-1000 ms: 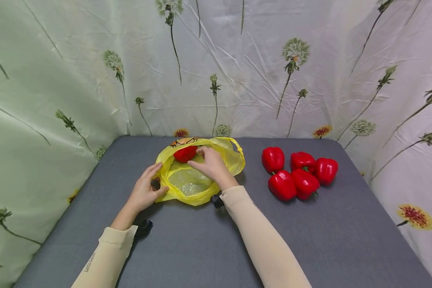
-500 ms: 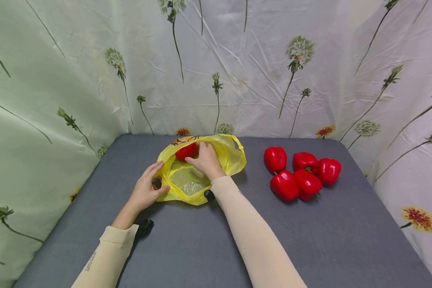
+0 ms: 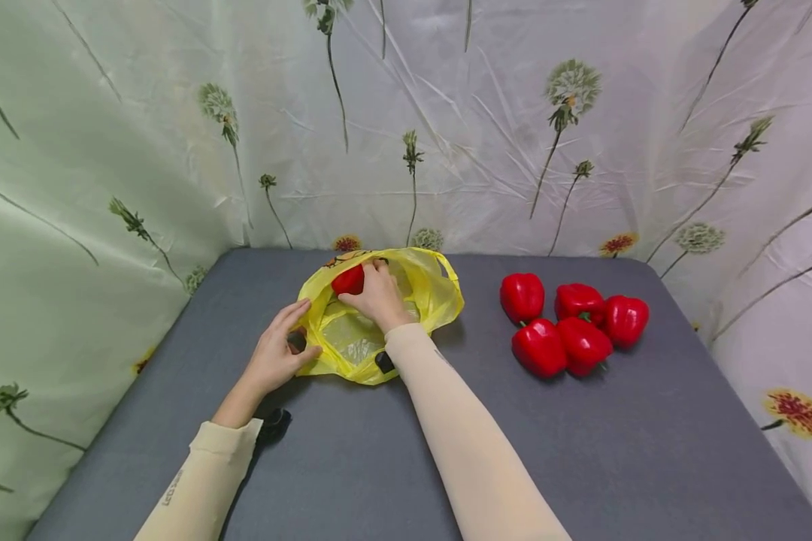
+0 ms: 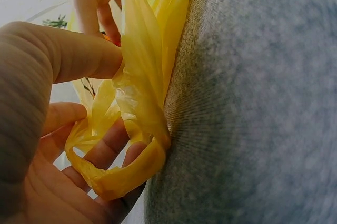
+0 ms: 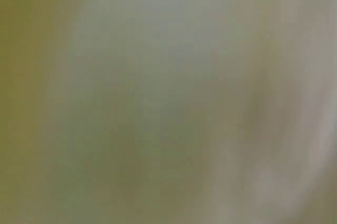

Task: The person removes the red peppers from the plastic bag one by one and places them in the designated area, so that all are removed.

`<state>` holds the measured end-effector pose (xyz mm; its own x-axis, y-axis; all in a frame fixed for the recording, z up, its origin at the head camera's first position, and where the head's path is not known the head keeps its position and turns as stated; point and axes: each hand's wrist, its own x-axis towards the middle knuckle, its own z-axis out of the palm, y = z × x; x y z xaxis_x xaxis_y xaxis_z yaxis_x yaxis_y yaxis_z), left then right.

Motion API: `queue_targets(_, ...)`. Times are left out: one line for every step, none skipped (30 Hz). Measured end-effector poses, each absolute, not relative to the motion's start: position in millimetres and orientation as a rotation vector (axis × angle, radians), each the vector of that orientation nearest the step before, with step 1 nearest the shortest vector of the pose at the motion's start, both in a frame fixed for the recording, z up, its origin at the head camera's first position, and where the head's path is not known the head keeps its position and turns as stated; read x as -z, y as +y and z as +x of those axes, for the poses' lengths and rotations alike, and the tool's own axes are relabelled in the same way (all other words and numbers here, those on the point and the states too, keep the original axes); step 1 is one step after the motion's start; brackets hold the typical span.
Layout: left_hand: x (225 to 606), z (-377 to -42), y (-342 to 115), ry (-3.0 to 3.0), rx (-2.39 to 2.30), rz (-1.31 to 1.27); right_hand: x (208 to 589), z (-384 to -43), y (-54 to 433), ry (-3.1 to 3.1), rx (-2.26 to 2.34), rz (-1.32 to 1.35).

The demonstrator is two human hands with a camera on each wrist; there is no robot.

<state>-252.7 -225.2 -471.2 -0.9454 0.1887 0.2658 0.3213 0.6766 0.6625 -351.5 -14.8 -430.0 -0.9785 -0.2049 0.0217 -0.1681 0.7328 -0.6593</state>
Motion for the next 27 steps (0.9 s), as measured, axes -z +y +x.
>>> queue_targets(470.9,-252.8,-224.7,-2.718,1.118,-0.416,430.1,-351.4,-15.5,2.869,1.091,-0.311)
queue_targets(470.6,-253.0,-224.6,-2.723,1.119,-0.414,430.1,-351.1,-16.4,2.865,1.094,-0.313)
queue_targets(470.4,-253.2,-224.4,-2.726,1.120,-0.412,430.0,-350.8,-17.2,2.861,1.099,-0.314)
queue_targets(470.2,-253.4,-224.3,-2.729,1.121,-0.408,430.2,-350.7,-18.0,2.856,1.102,-0.315)
queue_targets(469.9,-253.5,-224.2,-2.735,1.123,-0.400,430.1,-350.3,-18.8,2.854,1.103,-0.314)
queue_targets(469.9,-253.7,-224.0,-2.740,1.123,-0.396,430.3,-350.3,-19.6,2.856,1.104,-0.313)
queue_targets(469.9,-253.7,-223.9,-2.745,1.122,-0.391,430.5,-350.3,-20.3,2.860,1.103,-0.311)
queue_targets(470.0,-253.9,-223.8,-2.748,1.124,-0.387,430.7,-350.3,-20.8,2.862,1.106,-0.307)
queue_targets(470.1,-254.0,-223.5,-2.750,1.124,-0.386,431.1,-350.3,-21.2,2.862,1.111,-0.303)
queue_targets(470.1,-254.0,-223.2,-2.753,1.123,-0.384,431.5,-350.3,-21.5,2.863,1.115,-0.300)
queue_targets(470.2,-254.1,-222.9,-2.753,1.125,-0.384,432.0,-350.1,-21.6,2.861,1.125,-0.294)
queue_targets(470.2,-254.3,-222.4,-2.752,1.123,-0.390,432.6,-350.1,-21.6,2.858,1.140,-0.288)
queue_targets(469.7,-254.4,-222.3,-2.752,1.126,-0.389,432.8,-349.9,-22.0,2.854,1.157,-0.284)
queue_targets(469.4,-254.5,-222.1,-2.750,1.129,-0.392,433.0,-349.6,-22.5,2.848,1.174,-0.283)
queue_targets(469.6,-254.8,-222.0,-2.747,1.129,-0.397,433.4,-349.3,-23.0,2.843,1.188,-0.283)
queue_targets(469.5,-255.0,-221.8,-2.747,1.132,-0.397,433.8,-348.9,-23.6,2.837,1.204,-0.283)
queue_targets(469.7,-255.3,-221.8,-2.745,1.132,-0.400,434.1,-348.3,-24.2,2.831,1.222,-0.282)
queue_targets(469.6,-255.4,-221.7,-2.744,1.135,-0.400,434.3,-347.7,-24.8,2.828,1.236,-0.283)
queue_targets(469.6,-255.5,-221.6,-2.744,1.139,-0.396,434.6,-347.1,-25.7,2.827,1.248,-0.285)
queue_targets(469.9,-255.5,-221.8,-2.743,1.137,-0.395,434.9,-346.5,-26.6,2.826,1.261,-0.287)
queue_targets(470.1,-255.4,-222.0,-2.743,1.133,-0.393,435.4,-346.0,-27.6,2.828,1.267,-0.290)
queue_targets(469.7,-255.2,-222.0,-2.745,1.134,-0.388,435.7,-345.3,-28.6,2.833,1.274,-0.286)
queue_targets(469.9,-255.1,-222.2,-2.747,1.130,-0.389,436.1,-344.6,-29.6,2.841,1.276,-0.278)
queue_targets(469.8,-254.9,-222.2,-2.748,1.128,-0.391,436.6,-344.1,-30.6,2.853,1.272,-0.265)
queue_targets(469.8,-254.9,-222.1,-2.751,1.125,-0.391,436.9,-343.5,-31.4,2.870,1.258,-0.243)
queue_targets(469.8,-255.0,-221.9,-2.754,1.122,-0.390,437.4,-342.9,-32.1,2.891,1.241,-0.218)
queue_targets(469.9,-255.3,-221.7,-2.752,1.124,-0.390,437.8,-342.1,-32.7,2.911,1.224,-0.190)
